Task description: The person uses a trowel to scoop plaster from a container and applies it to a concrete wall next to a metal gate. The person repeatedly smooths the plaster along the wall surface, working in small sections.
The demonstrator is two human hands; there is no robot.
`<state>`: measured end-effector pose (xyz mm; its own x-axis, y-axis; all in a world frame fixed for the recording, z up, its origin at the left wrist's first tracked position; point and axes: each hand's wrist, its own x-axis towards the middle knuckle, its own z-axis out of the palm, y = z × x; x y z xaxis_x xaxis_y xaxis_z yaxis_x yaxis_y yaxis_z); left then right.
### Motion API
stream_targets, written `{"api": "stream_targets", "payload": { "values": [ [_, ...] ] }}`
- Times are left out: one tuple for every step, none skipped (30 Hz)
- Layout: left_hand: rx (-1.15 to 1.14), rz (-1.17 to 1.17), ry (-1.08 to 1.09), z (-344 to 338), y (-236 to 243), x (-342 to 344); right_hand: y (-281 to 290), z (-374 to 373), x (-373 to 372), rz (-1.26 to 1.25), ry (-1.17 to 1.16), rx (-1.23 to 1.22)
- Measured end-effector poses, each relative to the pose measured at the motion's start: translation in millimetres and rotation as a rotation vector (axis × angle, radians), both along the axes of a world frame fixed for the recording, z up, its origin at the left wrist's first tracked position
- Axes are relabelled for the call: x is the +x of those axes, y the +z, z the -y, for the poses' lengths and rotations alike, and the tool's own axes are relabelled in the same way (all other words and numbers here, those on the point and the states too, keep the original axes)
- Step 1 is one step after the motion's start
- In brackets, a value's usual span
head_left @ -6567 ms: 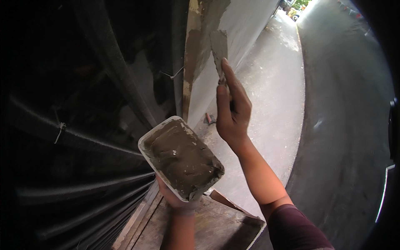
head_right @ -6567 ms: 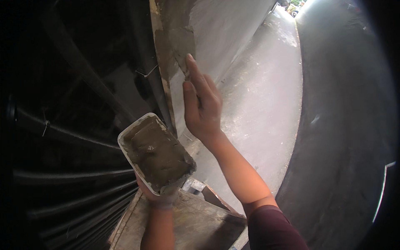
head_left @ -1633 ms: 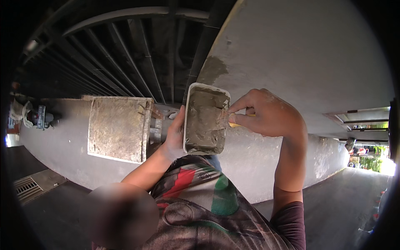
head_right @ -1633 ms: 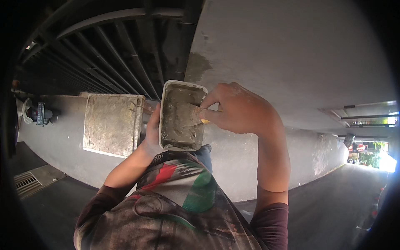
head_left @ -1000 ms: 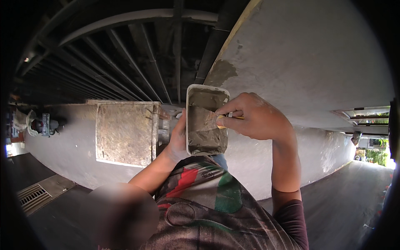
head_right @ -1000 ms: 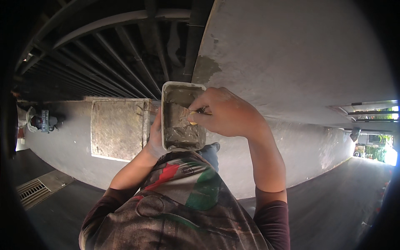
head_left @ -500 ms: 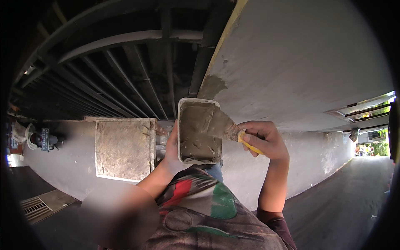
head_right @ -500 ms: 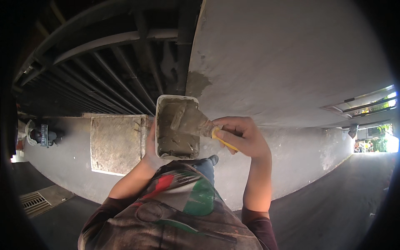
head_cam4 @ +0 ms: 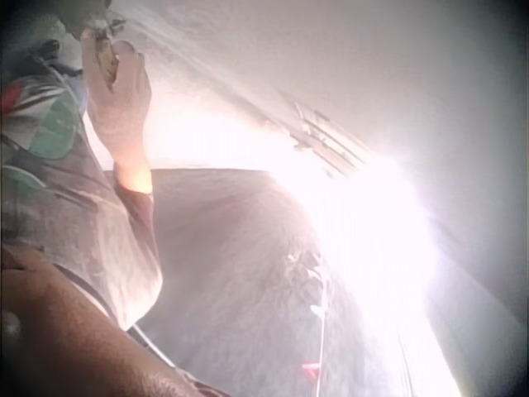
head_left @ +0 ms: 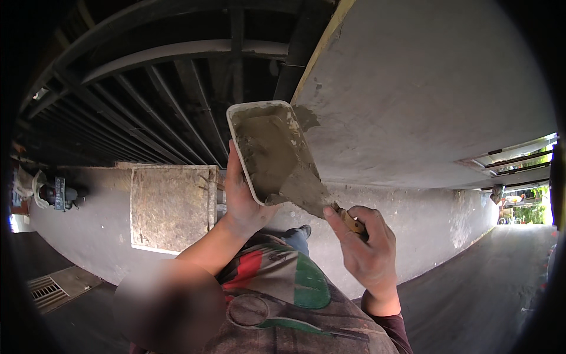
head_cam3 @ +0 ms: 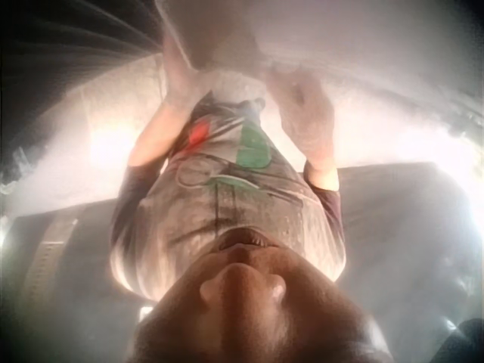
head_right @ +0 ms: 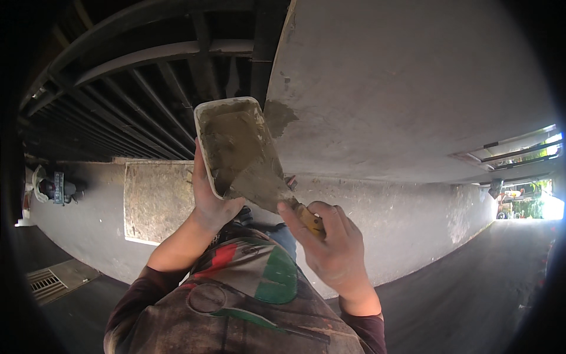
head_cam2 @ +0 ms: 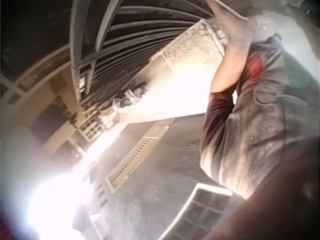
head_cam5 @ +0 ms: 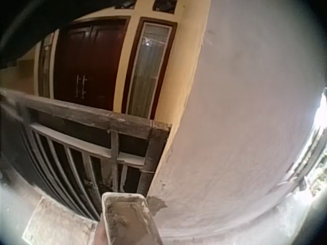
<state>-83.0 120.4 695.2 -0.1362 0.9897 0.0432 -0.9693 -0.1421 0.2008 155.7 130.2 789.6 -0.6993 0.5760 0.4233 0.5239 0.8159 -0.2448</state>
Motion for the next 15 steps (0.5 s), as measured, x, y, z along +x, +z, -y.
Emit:
{"api": "stream_targets", "payload": {
  "values": [
    [0.005, -0.011, 0.04, -1.3, -2.3, -1.3, 0.2, 5.1, -5.1, 0.031, -0.021, 0.042],
    [0.013, -0.018, 0.079, -4.4, -6.5, -2.0, 2.5, 10.3, -8.9, 0.08, -0.051, 0.049],
    [0.021, -0.025, 0.12, -6.7, -8.9, -3.1, 0.0, 14.7, -12.7, 0.053, -0.072, 0.045],
    [0.015, -0.036, 0.161, -8.6, -8.6, -4.2, -4.7, 18.3, -16.8, 0.025, -0.092, 0.041],
    [0.004, -0.047, 0.21, -9.1, -7.0, -3.9, -9.5, 19.4, -21.0, -0.001, -0.105, 0.032],
    [-0.008, -0.057, 0.252, -10.4, -6.2, -3.7, -16.5, 19.5, -26.9, -0.012, -0.105, 0.027],
    [-0.012, -0.04, 0.262, -11.1, -4.1, -3.9, -25.3, 19.5, -33.1, -0.022, -0.103, 0.022],
    [-0.016, -0.022, 0.272, -11.0, -1.4, -3.9, -34.0, 19.6, -38.1, -0.031, -0.102, 0.016],
    [-0.015, -0.003, 0.278, -12.2, -0.4, -3.7, -43.1, 20.4, -42.0, -0.039, -0.101, 0.016],
    [-0.03, 0.003, 0.291, -14.5, -1.5, -3.4, -52.4, 21.6, -44.7, -0.046, -0.101, 0.016],
    [-0.045, 0.006, 0.318, -15.2, -2.5, -4.7, -58.1, 21.8, -46.1, -0.057, -0.086, 0.015],
    [-0.061, 0.009, 0.344, -15.2, -3.5, -6.1, -59.3, 20.9, -43.2, -0.042, -0.069, 0.025],
    [-0.062, 0.016, 0.348, -14.3, -4.4, -7.4, -57.9, 21.0, -40.4, -0.028, -0.055, 0.01],
    [-0.062, 0.024, 0.347, -13.9, -4.2, -8.9, -53.2, 22.1, -38.1, -0.013, -0.046, -0.003],
    [-0.062, 0.032, 0.345, -13.6, -3.8, -10.0, -48.3, 22.5, -35.0, 0.002, -0.037, -0.017]
  ]
}}
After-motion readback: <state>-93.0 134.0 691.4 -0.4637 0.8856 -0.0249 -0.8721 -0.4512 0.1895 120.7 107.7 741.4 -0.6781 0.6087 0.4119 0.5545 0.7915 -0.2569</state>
